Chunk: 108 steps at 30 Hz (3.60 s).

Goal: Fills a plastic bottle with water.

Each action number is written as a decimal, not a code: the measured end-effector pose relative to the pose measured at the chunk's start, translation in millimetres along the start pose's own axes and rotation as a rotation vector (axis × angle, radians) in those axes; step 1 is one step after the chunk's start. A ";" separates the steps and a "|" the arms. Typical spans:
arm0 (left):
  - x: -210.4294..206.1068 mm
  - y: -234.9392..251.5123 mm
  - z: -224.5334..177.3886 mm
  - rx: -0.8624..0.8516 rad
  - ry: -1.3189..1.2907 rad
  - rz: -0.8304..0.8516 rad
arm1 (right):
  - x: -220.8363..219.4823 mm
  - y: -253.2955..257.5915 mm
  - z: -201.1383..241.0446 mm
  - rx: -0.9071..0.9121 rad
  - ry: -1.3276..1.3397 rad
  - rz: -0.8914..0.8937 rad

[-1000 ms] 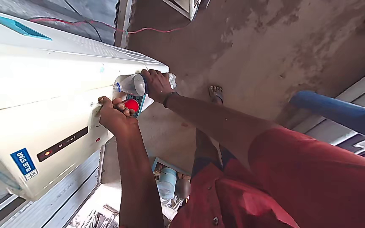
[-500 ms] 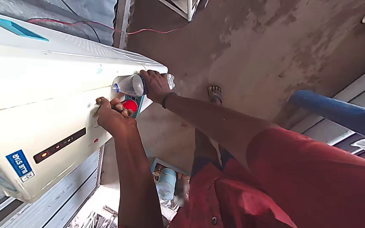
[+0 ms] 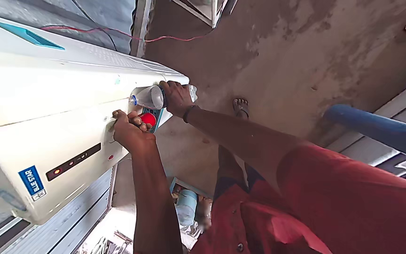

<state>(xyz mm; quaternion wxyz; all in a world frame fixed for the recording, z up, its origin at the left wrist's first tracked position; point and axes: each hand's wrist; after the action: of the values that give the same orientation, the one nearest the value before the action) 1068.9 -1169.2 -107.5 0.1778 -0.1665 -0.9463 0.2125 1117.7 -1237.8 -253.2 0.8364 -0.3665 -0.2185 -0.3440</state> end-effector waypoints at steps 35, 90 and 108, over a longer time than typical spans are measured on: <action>-1.7 1.1 0.3 0.001 -0.034 -0.009 | -4.6 1.0 0.3 0.001 -0.024 -0.021; -3.0 -0.1 -1.3 0.011 -0.009 -0.024 | -9.8 3.5 0.1 0.001 -0.037 -0.050; -1.3 1.1 -1.5 0.017 -0.050 0.024 | -1.8 1.0 4.3 -0.017 0.000 -0.011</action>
<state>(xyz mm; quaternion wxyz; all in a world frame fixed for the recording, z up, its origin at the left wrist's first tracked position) 1070.9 -1168.2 -107.1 0.1530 -0.1708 -0.9466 0.2268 1116.7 -1233.3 -252.1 0.8314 -0.3723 -0.2178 -0.3504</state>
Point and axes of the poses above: each hand's wrist, its own y-axis towards the middle knuckle, its own x-axis out of the back of the hand, z = x × y, and after that the axes turned 6 degrees about -y, right-handed
